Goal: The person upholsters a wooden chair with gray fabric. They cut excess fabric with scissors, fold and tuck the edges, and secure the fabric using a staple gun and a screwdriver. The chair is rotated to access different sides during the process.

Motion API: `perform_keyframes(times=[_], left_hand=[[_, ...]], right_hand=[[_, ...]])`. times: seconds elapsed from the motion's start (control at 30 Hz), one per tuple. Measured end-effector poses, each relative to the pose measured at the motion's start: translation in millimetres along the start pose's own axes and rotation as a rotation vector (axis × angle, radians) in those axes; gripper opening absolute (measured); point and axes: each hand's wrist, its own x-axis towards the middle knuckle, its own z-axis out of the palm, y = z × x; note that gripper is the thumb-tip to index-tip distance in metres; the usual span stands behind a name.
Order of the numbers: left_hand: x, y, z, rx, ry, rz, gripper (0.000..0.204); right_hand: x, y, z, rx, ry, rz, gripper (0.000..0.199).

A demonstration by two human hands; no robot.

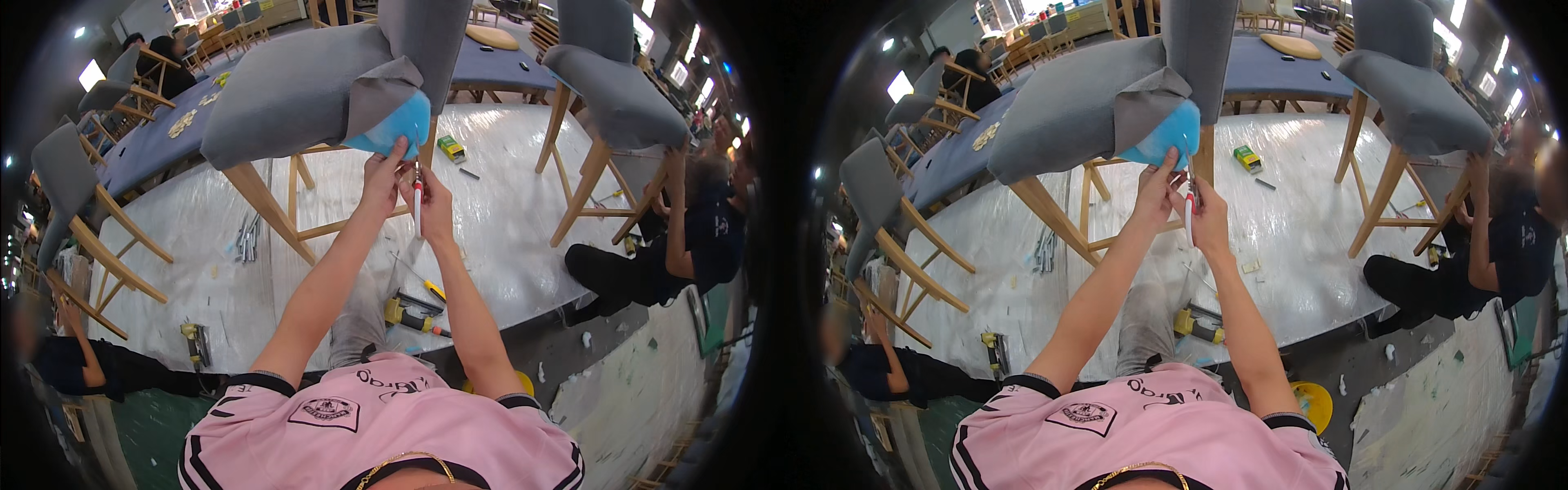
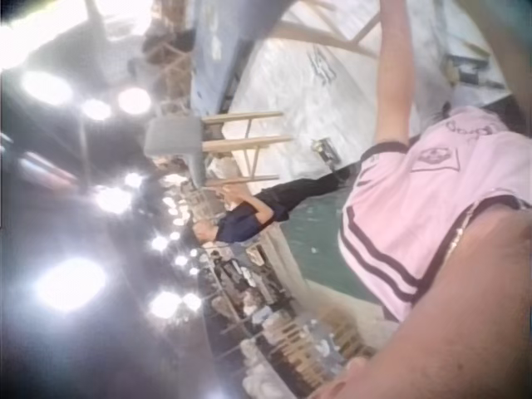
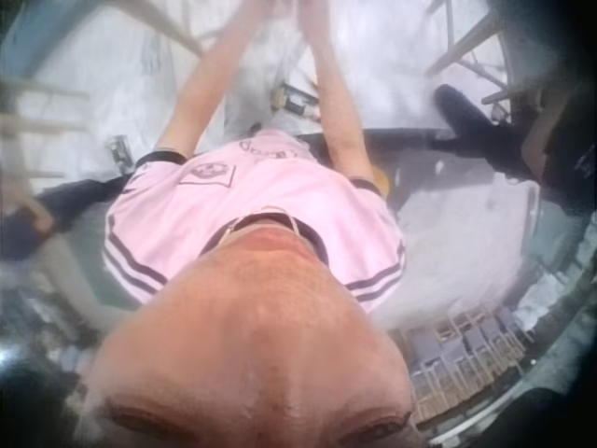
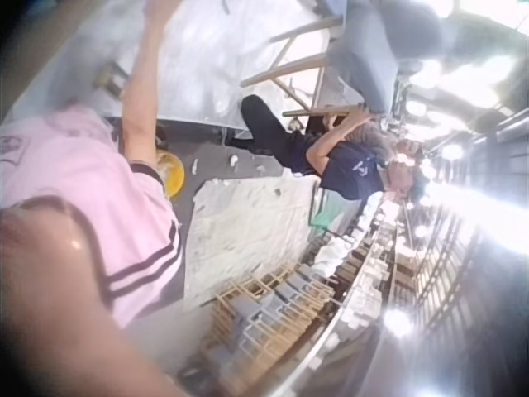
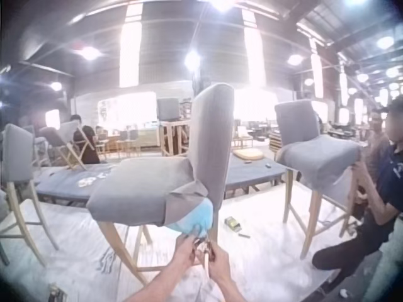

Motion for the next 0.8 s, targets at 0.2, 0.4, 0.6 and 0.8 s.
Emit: perform_keyframes(times=[0.2,0.4,0.6,0.8], left_hand=[[4,-6,-7,0.005,-0.025,0.002,0.04],[6,-2,-6,0.017,-0.037,0.009,0.044],[7,-8,-10,0.011,-0.06,0.045,0.045],[8,-2,-14,0.036,-0.116,0.055,0.044]], right_hand=[[-7,-3,17,0.183,0.086,-0.077,0.049],[8,-11,10,0.213,0.067,-0.024,0.046],[1,-9,6,0.03,0.073,-0.109,0.048],[17,-21,-3,0.037,-0.019,0.01,0.052]])
